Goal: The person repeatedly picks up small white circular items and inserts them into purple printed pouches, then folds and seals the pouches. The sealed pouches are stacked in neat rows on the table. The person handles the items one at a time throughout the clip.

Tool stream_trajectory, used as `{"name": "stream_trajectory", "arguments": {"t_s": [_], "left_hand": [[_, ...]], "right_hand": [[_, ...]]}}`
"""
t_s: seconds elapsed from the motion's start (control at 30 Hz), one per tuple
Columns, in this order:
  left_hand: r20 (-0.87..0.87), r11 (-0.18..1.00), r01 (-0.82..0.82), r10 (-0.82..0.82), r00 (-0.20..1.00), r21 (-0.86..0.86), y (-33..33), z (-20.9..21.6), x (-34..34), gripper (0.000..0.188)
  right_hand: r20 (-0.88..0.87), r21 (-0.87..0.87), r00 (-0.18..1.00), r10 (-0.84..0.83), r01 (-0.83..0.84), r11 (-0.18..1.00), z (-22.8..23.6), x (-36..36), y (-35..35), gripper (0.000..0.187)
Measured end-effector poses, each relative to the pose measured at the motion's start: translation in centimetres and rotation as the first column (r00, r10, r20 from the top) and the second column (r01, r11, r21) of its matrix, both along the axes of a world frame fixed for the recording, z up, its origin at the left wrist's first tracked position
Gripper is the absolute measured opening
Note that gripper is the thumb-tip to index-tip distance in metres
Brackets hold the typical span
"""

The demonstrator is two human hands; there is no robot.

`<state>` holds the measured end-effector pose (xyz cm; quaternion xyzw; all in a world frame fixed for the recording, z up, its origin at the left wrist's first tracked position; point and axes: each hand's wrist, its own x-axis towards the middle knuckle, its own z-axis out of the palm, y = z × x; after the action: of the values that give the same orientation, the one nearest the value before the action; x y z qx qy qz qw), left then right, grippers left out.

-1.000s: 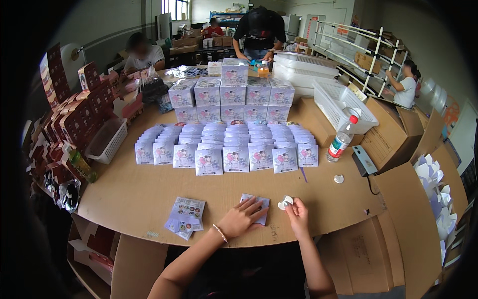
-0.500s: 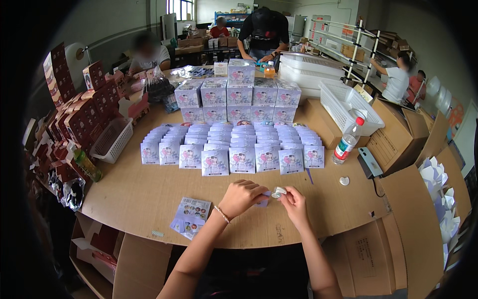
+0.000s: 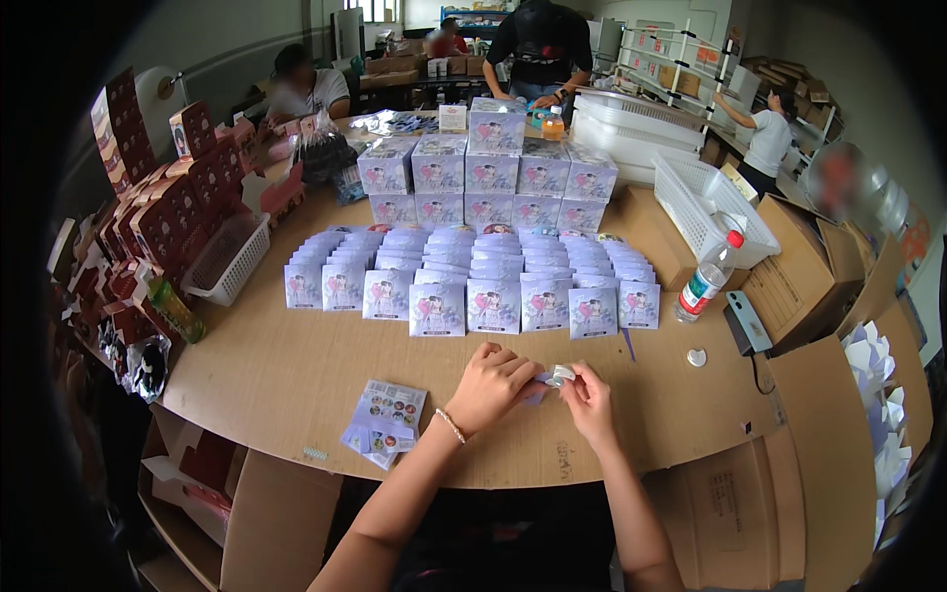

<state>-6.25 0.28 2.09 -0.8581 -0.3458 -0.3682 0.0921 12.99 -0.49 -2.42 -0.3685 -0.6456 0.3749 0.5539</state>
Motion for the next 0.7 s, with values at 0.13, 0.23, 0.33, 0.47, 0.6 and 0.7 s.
{"name": "stream_trajectory", "arguments": {"t_s": [0.13, 0.23, 0.33, 0.47, 0.6, 0.7], "left_hand": [[0.016, 0.999, 0.021, -0.02, 1.0, -0.039, 0.1, 0.1, -0.1, 0.013], [0.039, 1.0, 0.031, -0.031, 0.999, 0.0, 0.2, -0.1, 0.1, 0.01], [-0.019, 0.997, -0.019, 0.018, 1.0, -0.078, 0.1, -0.3, 0.1, 0.011], [0.035, 0.983, -0.184, 0.184, 0.982, 0.004, -0.7, -1.1, 1.1, 0.013], [0.105, 0.971, -0.241, 0.239, 0.965, 0.003, -1.1, -1.6, 2.0, 0.014], [0.137, 0.976, -0.216, 0.217, 0.967, -0.017, -0.8, -2.2, 2.2, 0.014]], "right_hand": [[0.037, 0.013, 0.998, -0.057, 0.056, 0.998, -1.0, -0.2, 0.1, 0.01], [0.016, 0.014, 0.998, -0.055, 0.055, 0.998, -1.6, -0.2, 0.0, 0.009], [-0.025, 0.038, 0.998, -0.059, 0.059, 0.998, -1.5, -0.5, 0.0, 0.01], [-0.005, 0.035, 0.996, -0.09, 0.09, 0.995, -1.9, -0.8, -0.1, 0.008], [-0.083, 0.048, 0.992, -0.097, 0.101, 0.994, -1.0, -1.4, -0.5, 0.006], [-0.086, 0.021, 0.991, -0.105, 0.108, 0.994, -1.4, -1.2, -0.5, 0.006]]}}
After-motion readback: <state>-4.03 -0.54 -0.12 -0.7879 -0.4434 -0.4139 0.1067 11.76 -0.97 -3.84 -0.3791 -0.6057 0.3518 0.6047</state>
